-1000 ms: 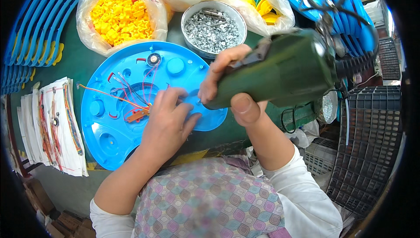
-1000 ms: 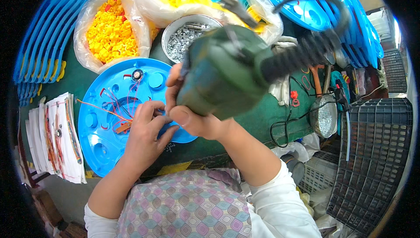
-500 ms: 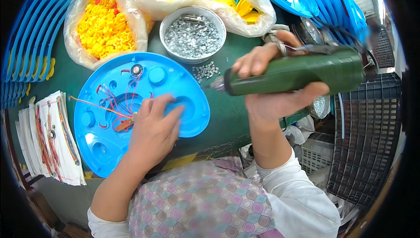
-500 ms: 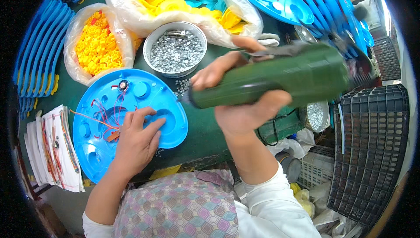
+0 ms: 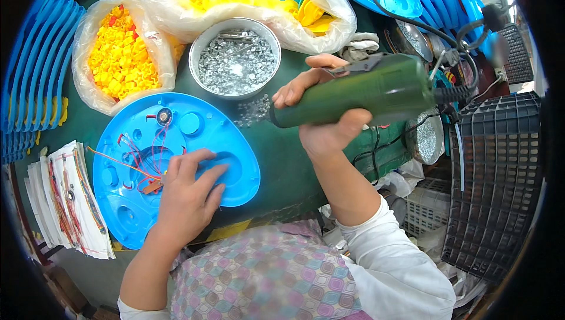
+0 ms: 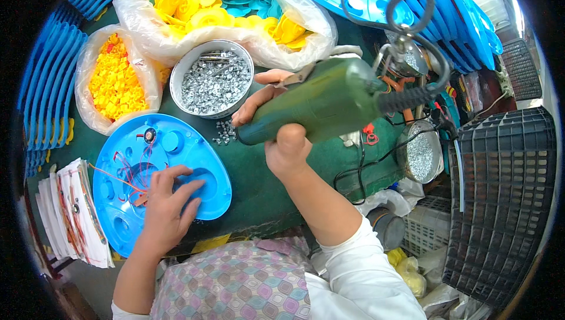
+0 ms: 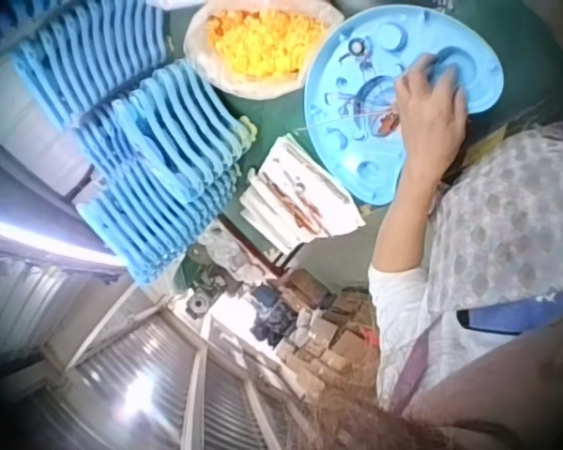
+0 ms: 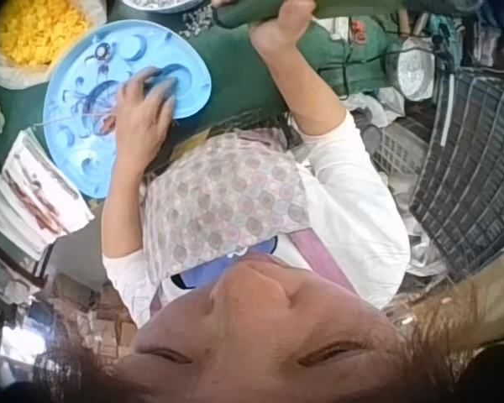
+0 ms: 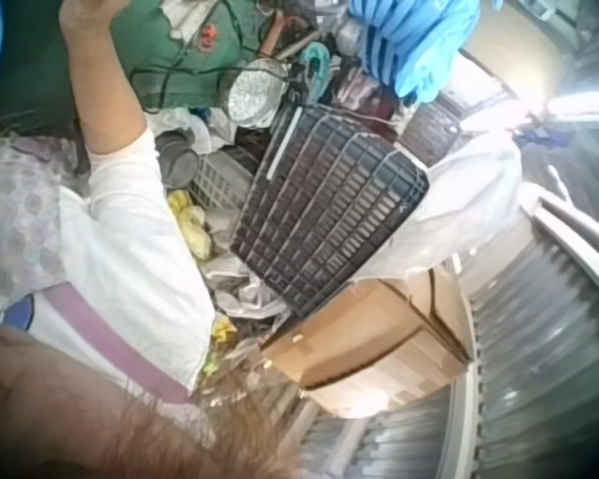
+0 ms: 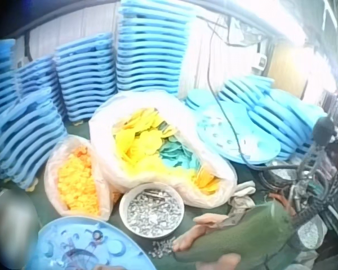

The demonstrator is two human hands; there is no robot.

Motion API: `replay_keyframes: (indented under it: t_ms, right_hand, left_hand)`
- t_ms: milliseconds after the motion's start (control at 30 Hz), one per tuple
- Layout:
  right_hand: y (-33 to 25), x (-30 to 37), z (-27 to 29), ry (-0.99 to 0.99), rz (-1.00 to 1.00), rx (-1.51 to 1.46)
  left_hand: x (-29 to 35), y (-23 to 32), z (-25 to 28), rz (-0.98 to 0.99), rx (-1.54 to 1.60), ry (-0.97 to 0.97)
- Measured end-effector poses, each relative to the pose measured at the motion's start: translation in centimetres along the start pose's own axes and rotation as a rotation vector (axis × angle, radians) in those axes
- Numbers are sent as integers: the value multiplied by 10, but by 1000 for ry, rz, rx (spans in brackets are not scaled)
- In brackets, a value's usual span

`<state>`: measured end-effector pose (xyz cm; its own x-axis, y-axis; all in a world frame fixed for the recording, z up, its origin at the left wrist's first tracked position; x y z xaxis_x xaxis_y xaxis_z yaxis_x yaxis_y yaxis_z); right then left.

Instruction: The person assembles blue plastic toy parts by hand and with a green handheld tool. They place small components into the blue plastic base, use the tool to secure parts, and then stack the finished units into a cardboard box.

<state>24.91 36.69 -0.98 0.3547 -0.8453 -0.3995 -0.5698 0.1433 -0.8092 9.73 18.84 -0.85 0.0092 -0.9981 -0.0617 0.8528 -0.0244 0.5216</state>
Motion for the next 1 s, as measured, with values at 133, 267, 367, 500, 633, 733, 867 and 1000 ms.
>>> replay_keyframes:
  t_ms: [133, 267, 367, 500, 633, 733, 867, 1000]
  right_hand:
    - [-25, 0, -3, -58, 100, -143]
    - [-45, -2, -19, -102, 136, -212]
    - [-51, 0, -25, -114, 137, -210]
    - [-49, 0, -27, -136, 193, -157]
    - [-49, -1, -24, -131, 280, -64]
    - [-54, 0, -25, -134, 312, -35]
    - [-56, 1, -33, -150, 305, -39]
    - [-51, 5, -51, -172, 241, -109]
  left_hand:
    - [-11, 0, 7, 37, 177, 96]
    - [-40, 9, 3, 100, 365, 187]
    - [-57, 5, -3, 142, 531, 174]
    - [-64, 1, -11, 44, 429, 230]
    - [-71, 11, -8, -107, 141, 387]
    - [-74, 13, -8, -119, 105, 439]
    - [-68, 8, -6, -101, 165, 426]
    - [-47, 4, 10, -60, 133, 388]
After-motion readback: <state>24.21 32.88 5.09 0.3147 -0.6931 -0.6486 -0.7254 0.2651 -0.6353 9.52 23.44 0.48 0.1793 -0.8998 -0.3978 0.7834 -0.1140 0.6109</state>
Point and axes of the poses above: each hand's wrist, its own x-axis away from the middle knuckle, its own z-axis out of the back of the hand, y = z × x, the point moved 5 cm from there along -x, towards the middle knuckle, and after that the axes turned 1 degree about -y, right-handed, at the moved point
